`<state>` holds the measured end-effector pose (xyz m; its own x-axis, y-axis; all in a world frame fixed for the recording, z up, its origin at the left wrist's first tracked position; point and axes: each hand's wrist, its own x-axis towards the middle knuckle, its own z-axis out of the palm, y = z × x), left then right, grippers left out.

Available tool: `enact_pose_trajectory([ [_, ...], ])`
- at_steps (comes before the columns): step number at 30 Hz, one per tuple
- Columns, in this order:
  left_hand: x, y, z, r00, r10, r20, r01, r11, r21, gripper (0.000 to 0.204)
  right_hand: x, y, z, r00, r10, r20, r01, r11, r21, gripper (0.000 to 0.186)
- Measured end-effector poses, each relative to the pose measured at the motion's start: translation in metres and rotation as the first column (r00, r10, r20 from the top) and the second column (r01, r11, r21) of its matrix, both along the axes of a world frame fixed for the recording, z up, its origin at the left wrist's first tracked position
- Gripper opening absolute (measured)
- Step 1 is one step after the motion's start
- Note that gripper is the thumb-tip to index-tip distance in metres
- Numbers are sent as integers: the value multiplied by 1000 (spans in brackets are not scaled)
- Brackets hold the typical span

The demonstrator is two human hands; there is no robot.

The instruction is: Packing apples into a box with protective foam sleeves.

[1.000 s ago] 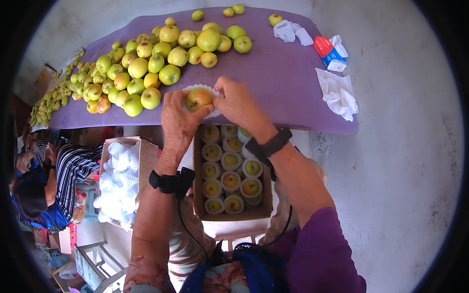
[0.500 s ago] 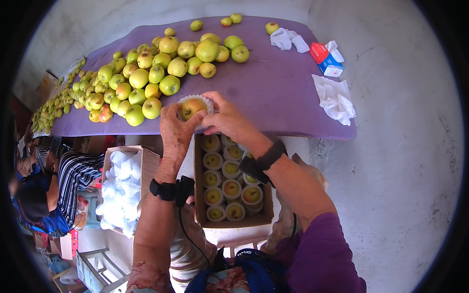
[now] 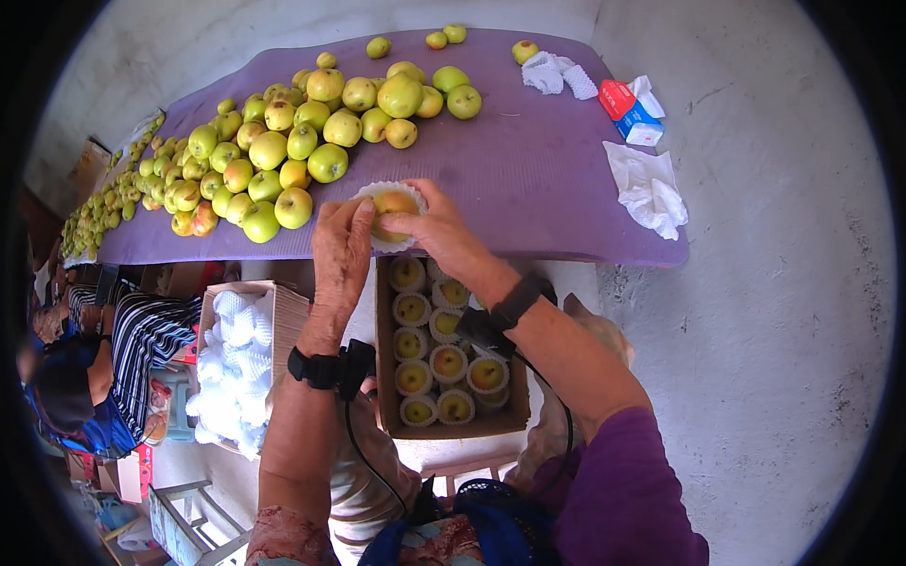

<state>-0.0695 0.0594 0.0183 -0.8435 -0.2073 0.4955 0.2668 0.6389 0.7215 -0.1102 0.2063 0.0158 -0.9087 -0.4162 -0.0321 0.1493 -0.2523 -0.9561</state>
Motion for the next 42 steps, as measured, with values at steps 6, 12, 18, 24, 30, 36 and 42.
enact_pose_trajectory([
  [6,-1,-3,-3,999,43,-22,-38,984,177,21,-2,-2,-3,1000,-24,-19,24,999,26,65],
  [12,-1,-13,-4,997,-1,82,-16,978,207,39,-5,14,20,996,92,-5,-89,976,200,58],
  [18,0,-13,9,879,-392,270,218,835,505,57,-11,25,17,963,231,-137,-195,953,232,50],
  [24,3,-16,14,768,-564,302,286,725,626,60,-9,24,21,934,286,-215,-219,932,288,52],
  [30,2,-14,5,815,-541,206,187,583,791,53,-12,20,17,978,126,-169,-57,931,361,54],
  [36,1,-7,2,839,-529,126,202,518,831,47,-2,18,25,970,84,-226,20,906,423,50],
  [42,3,-4,-1,823,-558,108,197,458,867,44,2,20,21,957,71,-281,70,884,461,51],
])
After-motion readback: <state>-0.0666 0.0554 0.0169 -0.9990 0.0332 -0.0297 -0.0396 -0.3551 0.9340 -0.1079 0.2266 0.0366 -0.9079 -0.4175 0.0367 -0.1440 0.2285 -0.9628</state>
